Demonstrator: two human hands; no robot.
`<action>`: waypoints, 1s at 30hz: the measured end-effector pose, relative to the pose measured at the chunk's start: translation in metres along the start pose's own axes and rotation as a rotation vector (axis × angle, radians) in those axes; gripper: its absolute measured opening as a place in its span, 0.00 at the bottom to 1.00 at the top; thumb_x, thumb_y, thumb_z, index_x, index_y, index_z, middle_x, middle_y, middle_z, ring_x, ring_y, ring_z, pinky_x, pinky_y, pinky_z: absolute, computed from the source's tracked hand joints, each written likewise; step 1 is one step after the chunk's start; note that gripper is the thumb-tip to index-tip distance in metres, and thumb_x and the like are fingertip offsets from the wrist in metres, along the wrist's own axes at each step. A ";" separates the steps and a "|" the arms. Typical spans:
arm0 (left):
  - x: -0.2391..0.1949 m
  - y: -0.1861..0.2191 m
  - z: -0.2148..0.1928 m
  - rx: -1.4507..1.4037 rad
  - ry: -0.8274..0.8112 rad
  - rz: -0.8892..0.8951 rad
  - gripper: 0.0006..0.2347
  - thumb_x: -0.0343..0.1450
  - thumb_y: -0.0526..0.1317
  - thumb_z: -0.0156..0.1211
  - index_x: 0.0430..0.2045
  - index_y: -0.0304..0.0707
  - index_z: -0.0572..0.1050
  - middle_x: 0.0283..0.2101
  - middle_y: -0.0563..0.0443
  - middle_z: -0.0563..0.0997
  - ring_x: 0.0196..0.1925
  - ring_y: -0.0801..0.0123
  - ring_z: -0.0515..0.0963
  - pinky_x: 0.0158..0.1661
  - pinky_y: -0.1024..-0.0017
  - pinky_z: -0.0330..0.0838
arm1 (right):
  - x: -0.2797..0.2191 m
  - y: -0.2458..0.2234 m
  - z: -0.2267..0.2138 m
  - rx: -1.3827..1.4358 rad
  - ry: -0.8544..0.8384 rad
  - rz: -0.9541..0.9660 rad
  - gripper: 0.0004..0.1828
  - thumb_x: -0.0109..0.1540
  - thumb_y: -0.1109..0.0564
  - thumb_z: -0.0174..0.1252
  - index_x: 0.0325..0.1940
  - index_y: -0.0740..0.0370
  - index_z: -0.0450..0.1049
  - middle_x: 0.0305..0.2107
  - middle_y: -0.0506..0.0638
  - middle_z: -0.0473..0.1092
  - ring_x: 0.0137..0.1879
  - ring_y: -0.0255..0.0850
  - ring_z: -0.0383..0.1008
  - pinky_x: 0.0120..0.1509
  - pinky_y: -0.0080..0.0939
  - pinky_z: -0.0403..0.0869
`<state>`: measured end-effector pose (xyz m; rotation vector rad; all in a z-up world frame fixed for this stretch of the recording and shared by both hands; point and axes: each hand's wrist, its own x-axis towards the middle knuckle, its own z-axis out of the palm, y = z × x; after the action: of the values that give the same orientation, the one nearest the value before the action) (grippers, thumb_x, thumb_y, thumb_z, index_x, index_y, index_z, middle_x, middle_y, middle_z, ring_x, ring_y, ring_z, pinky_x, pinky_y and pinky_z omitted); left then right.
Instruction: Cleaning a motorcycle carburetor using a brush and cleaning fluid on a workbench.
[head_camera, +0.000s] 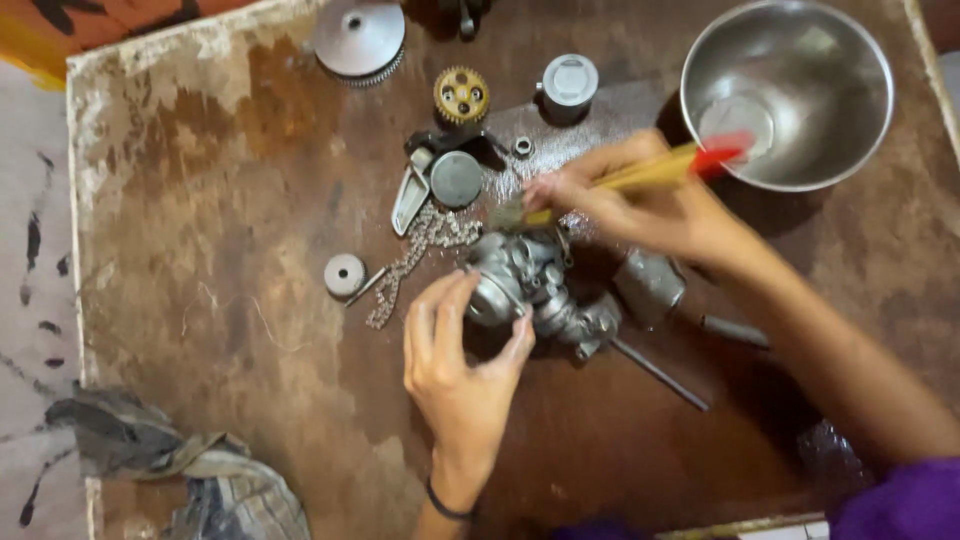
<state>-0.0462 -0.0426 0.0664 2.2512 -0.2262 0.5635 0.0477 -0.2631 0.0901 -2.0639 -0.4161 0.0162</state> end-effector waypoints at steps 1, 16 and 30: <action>0.000 0.000 -0.001 0.005 -0.007 -0.009 0.23 0.58 0.36 0.77 0.47 0.37 0.76 0.51 0.45 0.78 0.53 0.52 0.80 0.55 0.61 0.75 | -0.004 0.006 0.002 0.008 -0.007 0.008 0.16 0.67 0.51 0.57 0.42 0.65 0.83 0.39 0.53 0.82 0.43 0.40 0.83 0.48 0.36 0.79; 0.015 -0.059 -0.013 -0.271 -0.175 0.030 0.17 0.60 0.32 0.72 0.41 0.33 0.74 0.49 0.44 0.79 0.50 0.62 0.83 0.51 0.68 0.81 | -0.025 0.010 0.017 0.525 0.065 0.304 0.17 0.69 0.51 0.55 0.43 0.68 0.81 0.42 0.56 0.81 0.51 0.41 0.83 0.60 0.40 0.81; -0.005 -0.088 0.001 -0.757 -0.132 -0.091 0.16 0.66 0.30 0.58 0.48 0.30 0.69 0.55 0.44 0.71 0.56 0.65 0.74 0.65 0.66 0.70 | -0.063 0.005 0.043 0.444 0.215 0.310 0.17 0.70 0.52 0.52 0.44 0.67 0.81 0.46 0.58 0.80 0.57 0.48 0.81 0.64 0.50 0.79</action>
<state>-0.0206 0.0154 0.0057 1.5490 -0.3356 0.2189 -0.0176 -0.2480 0.0539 -1.6501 0.0440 0.0660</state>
